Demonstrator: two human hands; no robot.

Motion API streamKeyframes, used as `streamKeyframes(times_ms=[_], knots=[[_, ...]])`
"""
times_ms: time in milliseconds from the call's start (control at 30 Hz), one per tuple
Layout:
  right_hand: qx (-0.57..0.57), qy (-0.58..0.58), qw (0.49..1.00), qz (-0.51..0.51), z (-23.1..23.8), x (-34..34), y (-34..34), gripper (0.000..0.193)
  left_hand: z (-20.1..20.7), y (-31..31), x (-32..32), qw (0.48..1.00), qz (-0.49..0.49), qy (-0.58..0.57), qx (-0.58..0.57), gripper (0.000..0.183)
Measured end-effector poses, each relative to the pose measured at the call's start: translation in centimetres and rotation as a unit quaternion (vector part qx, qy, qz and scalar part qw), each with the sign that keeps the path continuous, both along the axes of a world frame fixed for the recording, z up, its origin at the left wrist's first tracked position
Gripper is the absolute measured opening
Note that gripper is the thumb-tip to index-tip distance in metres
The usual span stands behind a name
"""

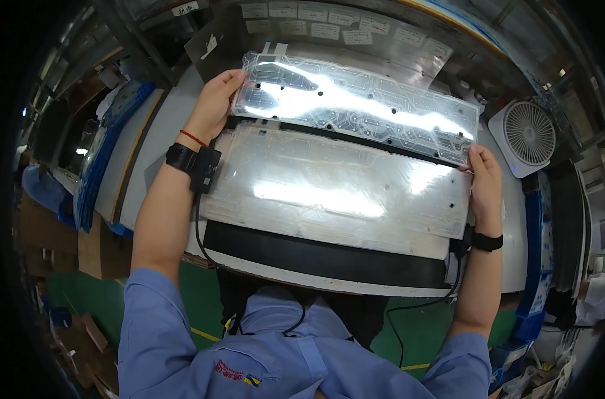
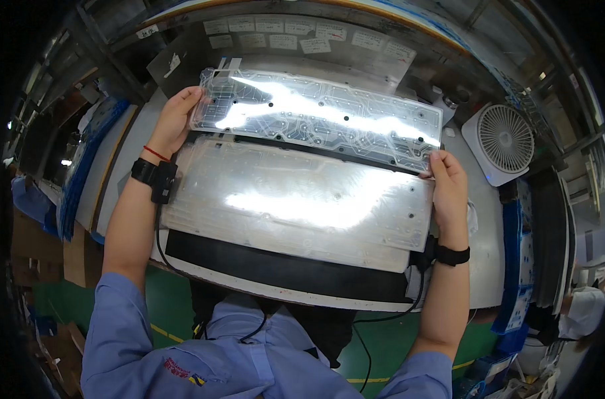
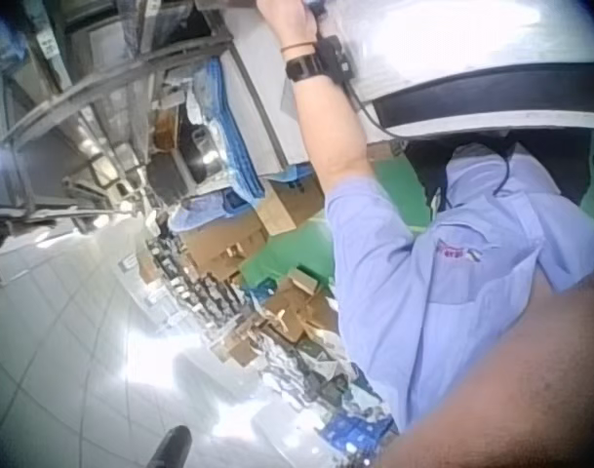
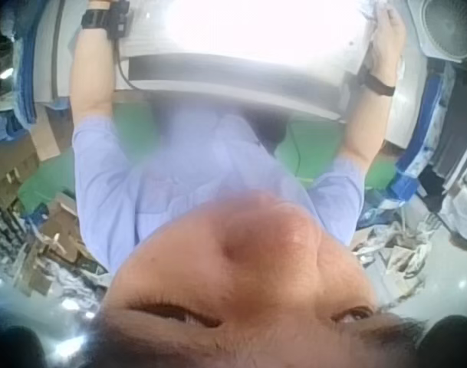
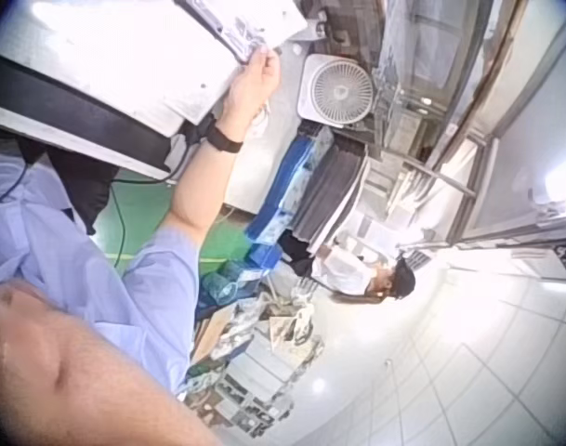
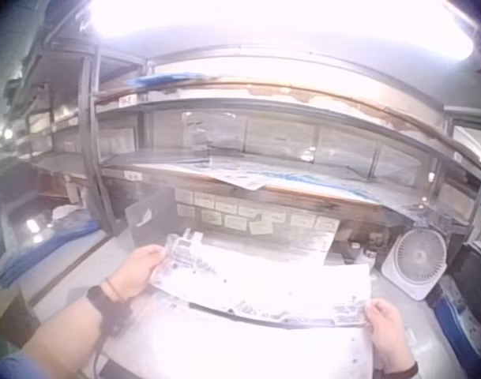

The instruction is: The recorder is inspecting and manipulating a large transparent circuit film on a lightbox at a metal fabrication facility workstation.

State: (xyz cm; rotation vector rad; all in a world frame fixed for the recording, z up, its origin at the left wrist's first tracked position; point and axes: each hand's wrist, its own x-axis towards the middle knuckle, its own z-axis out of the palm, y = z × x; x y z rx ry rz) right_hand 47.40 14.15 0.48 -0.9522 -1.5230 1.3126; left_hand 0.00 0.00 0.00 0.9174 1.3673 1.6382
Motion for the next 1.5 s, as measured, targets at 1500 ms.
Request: streamKeyframes(times_ms=[1500], knots=[[0.015,0.056,0.997,-0.048,0.3,-0.1,-0.1,0.031,0.5,-0.5,0.4,0.996,-0.063,0.057,-0.015,0.026]])
